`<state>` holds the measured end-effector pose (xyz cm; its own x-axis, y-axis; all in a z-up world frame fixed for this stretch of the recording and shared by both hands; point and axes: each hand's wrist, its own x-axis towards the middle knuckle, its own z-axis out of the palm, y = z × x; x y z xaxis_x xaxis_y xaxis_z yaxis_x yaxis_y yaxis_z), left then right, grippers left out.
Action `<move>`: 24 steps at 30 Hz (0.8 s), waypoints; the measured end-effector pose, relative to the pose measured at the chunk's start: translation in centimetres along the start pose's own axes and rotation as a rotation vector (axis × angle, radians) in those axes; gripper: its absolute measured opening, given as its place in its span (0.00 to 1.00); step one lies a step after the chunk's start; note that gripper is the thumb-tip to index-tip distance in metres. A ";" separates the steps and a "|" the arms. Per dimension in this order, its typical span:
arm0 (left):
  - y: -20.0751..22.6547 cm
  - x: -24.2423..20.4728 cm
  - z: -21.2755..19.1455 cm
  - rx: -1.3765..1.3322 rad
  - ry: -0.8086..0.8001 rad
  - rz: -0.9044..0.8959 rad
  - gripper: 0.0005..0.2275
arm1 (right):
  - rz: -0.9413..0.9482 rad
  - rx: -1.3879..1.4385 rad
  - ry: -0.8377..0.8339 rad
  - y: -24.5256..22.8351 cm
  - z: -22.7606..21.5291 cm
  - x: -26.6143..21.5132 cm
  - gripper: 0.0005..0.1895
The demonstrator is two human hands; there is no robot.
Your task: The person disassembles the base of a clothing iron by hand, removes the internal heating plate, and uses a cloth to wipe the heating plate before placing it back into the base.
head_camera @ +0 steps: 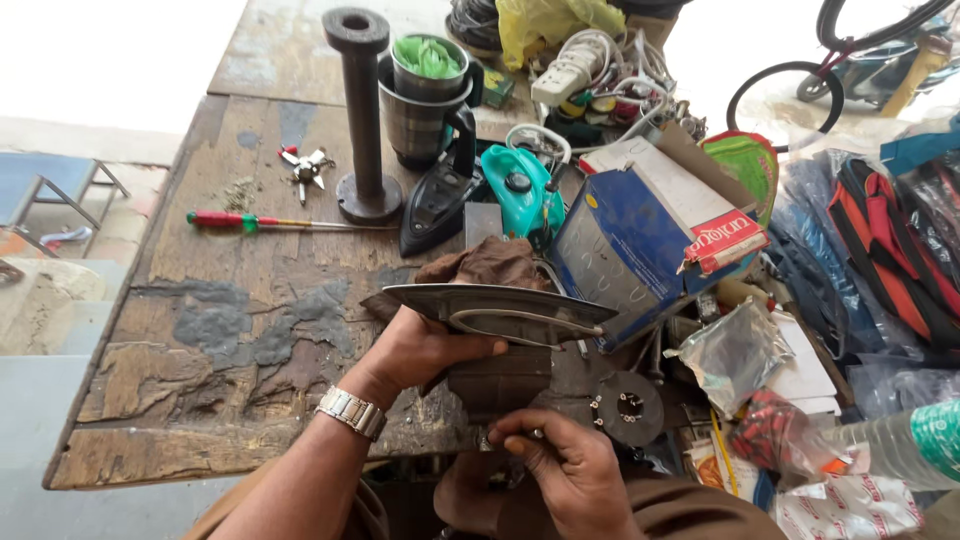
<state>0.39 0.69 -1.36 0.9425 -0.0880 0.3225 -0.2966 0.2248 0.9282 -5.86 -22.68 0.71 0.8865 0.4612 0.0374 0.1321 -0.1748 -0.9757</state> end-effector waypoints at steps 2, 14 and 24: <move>0.2 0.0 0.1 0.021 -0.028 -0.024 0.22 | -0.151 -0.117 0.051 -0.9 0.3 0.2 0.07; 0.6 -0.2 0.3 0.045 0.019 -0.014 0.22 | 0.059 -0.079 0.193 -4.8 -0.3 0.3 0.05; 1.2 0.0 0.9 -0.079 0.087 -0.060 0.29 | -0.336 -1.943 -0.740 -8.7 3.6 2.6 0.17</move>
<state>-0.10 0.12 -0.05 0.9691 -0.0194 0.2461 -0.2294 0.2977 0.9267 -6.29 -16.79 8.49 0.5009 0.7523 -0.4278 0.8272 -0.2708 0.4923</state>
